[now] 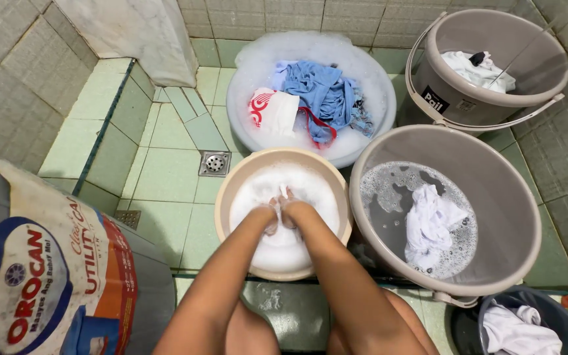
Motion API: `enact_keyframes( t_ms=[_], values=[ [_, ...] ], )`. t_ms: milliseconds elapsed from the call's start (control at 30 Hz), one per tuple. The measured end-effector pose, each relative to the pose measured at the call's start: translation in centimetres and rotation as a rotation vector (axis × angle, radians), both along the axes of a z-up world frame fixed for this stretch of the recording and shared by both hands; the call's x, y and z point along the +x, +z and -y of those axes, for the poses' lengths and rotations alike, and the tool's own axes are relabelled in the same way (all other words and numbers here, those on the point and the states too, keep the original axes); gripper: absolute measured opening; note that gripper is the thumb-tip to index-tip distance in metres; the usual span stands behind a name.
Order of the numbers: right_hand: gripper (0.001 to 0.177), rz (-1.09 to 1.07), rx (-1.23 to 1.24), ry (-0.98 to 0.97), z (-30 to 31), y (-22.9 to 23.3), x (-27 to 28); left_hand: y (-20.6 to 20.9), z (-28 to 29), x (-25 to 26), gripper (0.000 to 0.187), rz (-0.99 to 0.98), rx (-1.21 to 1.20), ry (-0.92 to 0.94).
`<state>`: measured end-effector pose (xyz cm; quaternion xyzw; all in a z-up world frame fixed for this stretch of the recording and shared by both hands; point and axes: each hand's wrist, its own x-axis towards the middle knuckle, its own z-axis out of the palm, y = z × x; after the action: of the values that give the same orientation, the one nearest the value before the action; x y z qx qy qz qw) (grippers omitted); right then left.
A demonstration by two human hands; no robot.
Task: The person washes white and dark clothing by hand in several buckets of soapy water, scrubbing and wringing out the items.
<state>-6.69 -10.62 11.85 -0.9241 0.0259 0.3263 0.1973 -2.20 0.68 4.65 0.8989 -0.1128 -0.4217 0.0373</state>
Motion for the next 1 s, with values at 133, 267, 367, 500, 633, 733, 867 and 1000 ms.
enact_keyframes(
  t_ms=[133, 267, 367, 500, 633, 733, 867, 1000],
  values=[
    [0.054, -0.147, -0.039, 0.033, 2.7, -6.4, 2.1, -3.2, 1.6, 1.7, 0.111, -0.037, 0.04, -0.003],
    [0.05, -0.105, -0.105, -0.014, 3.4, -9.8, 4.4, -5.7, 2.6, 2.2, 0.11, 0.023, 0.061, 0.039],
    [0.048, -0.026, -0.121, -0.091, 3.3, -10.8, 5.4, -7.4, 3.6, 1.4, 0.109, 0.053, 0.072, 0.058],
    [0.045, 0.029, -0.13, -0.105, 2.5, -11.0, 4.8, -7.6, 3.1, 1.3, 0.108, 0.073, 0.068, 0.083],
    [0.043, 0.181, -0.167, -0.165, 2.4, -10.2, 4.0, -6.8, 2.4, 0.7, 0.107, 0.09, 0.04, 0.109],
    [0.041, 0.339, -0.223, -0.168, 2.8, -10.3, 3.1, -3.8, 1.0, 1.1, 0.106, 0.14, -0.029, 0.153],
    [0.061, 0.122, -0.332, 0.011, 4.9, -11.1, 1.9, 1.4, -3.1, -0.2, 0.105, 0.206, -0.192, 0.263],
    [0.07, 0.142, -0.107, -0.131, 7.0, -5.6, 0.1, 6.7, -6.8, -2.4, 0.104, 0.228, -0.347, 0.385]
  ],
)
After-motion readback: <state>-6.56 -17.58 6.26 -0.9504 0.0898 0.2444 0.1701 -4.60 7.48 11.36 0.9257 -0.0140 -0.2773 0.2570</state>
